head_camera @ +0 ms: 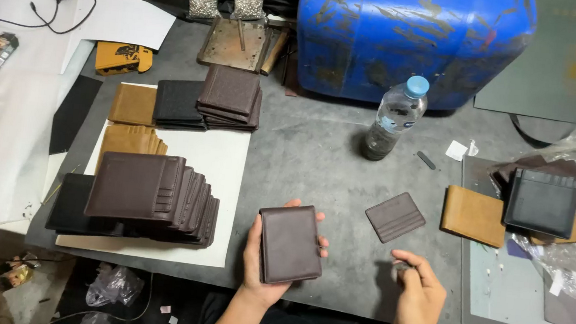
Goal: Inspecting and cleaning leather wallets at a finishing station
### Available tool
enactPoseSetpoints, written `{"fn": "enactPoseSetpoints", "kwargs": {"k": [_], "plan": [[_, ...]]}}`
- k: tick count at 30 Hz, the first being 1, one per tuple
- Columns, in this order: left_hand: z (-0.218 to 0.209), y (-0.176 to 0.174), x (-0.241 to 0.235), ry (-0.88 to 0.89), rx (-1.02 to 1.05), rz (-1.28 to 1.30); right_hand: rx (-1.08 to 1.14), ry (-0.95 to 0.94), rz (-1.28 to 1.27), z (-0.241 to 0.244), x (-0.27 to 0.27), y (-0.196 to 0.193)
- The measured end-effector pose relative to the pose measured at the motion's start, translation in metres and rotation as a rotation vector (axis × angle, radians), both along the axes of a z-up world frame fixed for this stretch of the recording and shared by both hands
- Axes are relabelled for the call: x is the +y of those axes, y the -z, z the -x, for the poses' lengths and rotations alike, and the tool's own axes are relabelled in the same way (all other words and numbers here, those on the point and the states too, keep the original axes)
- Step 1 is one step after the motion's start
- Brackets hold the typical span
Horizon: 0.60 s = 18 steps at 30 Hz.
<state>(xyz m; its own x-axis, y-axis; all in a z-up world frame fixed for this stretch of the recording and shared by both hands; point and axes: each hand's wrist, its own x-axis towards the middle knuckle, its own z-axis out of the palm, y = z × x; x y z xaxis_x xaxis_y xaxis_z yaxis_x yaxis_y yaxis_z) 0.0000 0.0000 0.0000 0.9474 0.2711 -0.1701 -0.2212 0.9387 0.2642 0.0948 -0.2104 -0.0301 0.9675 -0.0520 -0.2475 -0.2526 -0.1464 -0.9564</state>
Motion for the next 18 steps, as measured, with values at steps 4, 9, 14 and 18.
{"fn": "enactPoseSetpoints", "kwargs": {"k": [4, 9, 14, 18], "plan": [[-0.012, -0.009, 0.002, -0.019, 0.364, -0.416, -0.025, -0.044, 0.194, -0.037, -0.009, -0.018], [-0.024, -0.015, 0.004, 0.136, 0.745, -1.800, -0.238, -0.374, 0.943, -0.082, -0.002, -0.007], [-0.029, 0.009, 0.003, -0.094, 0.661, -2.147, -0.264, -0.371, 0.986, -0.092, 0.004, 0.009], [-0.014, 0.004, -0.013, -0.627, 0.533, -1.674, -0.112, -0.151, 0.553, -0.073, 0.008, -0.025]]}}
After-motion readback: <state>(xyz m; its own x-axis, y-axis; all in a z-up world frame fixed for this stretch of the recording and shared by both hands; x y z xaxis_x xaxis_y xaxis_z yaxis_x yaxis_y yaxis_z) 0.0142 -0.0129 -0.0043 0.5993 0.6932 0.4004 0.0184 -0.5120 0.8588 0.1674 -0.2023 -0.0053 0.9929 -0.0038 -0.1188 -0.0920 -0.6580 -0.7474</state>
